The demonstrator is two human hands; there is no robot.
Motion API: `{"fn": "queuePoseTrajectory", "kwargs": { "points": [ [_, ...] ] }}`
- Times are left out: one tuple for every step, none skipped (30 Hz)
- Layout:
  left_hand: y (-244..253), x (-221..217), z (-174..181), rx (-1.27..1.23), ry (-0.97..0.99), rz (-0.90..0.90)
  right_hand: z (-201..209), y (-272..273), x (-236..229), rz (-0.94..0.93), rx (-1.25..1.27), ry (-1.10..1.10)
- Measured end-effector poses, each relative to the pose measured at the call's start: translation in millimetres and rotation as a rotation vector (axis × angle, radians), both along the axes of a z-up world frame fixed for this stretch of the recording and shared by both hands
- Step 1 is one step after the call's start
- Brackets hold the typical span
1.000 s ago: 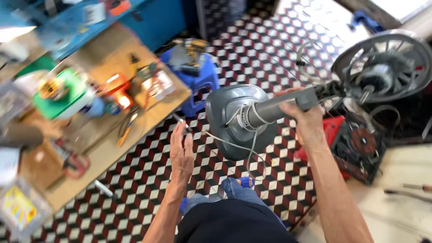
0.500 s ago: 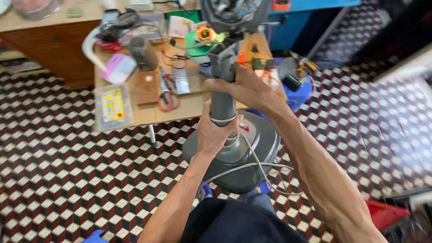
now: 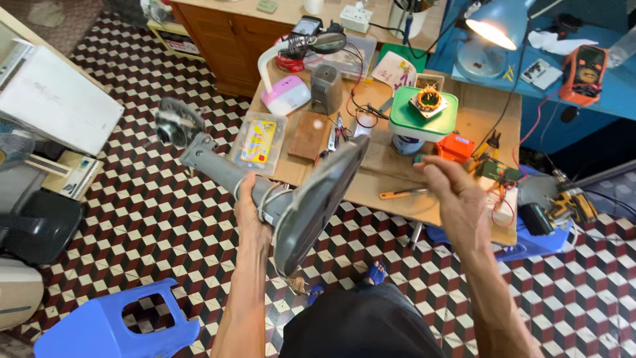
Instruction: The person moves a pot and a fan base around a cluttered workbench, then uses a cordless drill to remove screws from the base of a standing fan and a circular metal component. The person handles various tools and parts throughout the process.
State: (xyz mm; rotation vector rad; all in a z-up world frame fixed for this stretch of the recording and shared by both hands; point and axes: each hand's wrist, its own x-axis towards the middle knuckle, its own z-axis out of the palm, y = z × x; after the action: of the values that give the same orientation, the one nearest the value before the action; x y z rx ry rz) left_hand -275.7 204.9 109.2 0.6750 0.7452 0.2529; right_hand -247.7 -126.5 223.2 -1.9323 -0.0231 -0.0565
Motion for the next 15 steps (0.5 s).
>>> {"fn": "queuePoseTrajectory", "kwargs": {
  "points": [
    [3, 9, 2, -0.059, -0.044, -0.008, -13, 1, 5, 0.036, 0.003, 0.034],
    [3, 15, 5, -0.118, -0.087, -0.012, -25, 3, 11, 0.079, 0.004, 0.070],
    [2, 18, 8, -0.115, -0.081, -0.037, -37, 7, 17, 0.113, 0.021, 0.080],
    [0, 15, 12, -0.115, -0.073, -0.058, -47, 11, 23, 0.150, 0.034, 0.093],
    [-3, 15, 15, -0.115, -0.064, -0.078, -57, 15, 30, 0.188, 0.046, 0.106],
    [-2, 20, 18, -0.096, -0.040, -0.079, -64, 20, 37, 0.231, 0.060, 0.118],
    [-1, 25, 20, -0.078, -0.015, -0.078, -70, 26, 44, 0.275, 0.073, 0.130],
    [-1, 29, 19, -0.068, 0.016, -0.085, -75, 28, 47, 0.310, 0.081, 0.149],
    [-1, 31, 16, -0.065, 0.020, -0.060, -79, 31, 48, 0.344, 0.091, 0.181],
    [-1, 38, 14, -0.066, 0.017, -0.037, -80, 35, 53, 0.374, 0.095, 0.206],
    [1, 43, 11, -0.067, 0.013, -0.014, -80, 39, 58, 0.405, 0.100, 0.232],
    [3, 47, 8, -0.085, 0.012, -0.023, -81, 44, 62, 0.421, 0.072, 0.248],
    [7, 50, 5, -0.103, 0.010, -0.032, -81, 48, 66, 0.438, 0.044, 0.264],
    [10, 55, 1, -0.123, 0.003, -0.048, -81, 52, 71, 0.447, 0.014, 0.275],
    [13, 60, -3, -0.108, 0.007, -0.033, -81, 56, 75, 0.449, -0.007, 0.311]
  ]
}}
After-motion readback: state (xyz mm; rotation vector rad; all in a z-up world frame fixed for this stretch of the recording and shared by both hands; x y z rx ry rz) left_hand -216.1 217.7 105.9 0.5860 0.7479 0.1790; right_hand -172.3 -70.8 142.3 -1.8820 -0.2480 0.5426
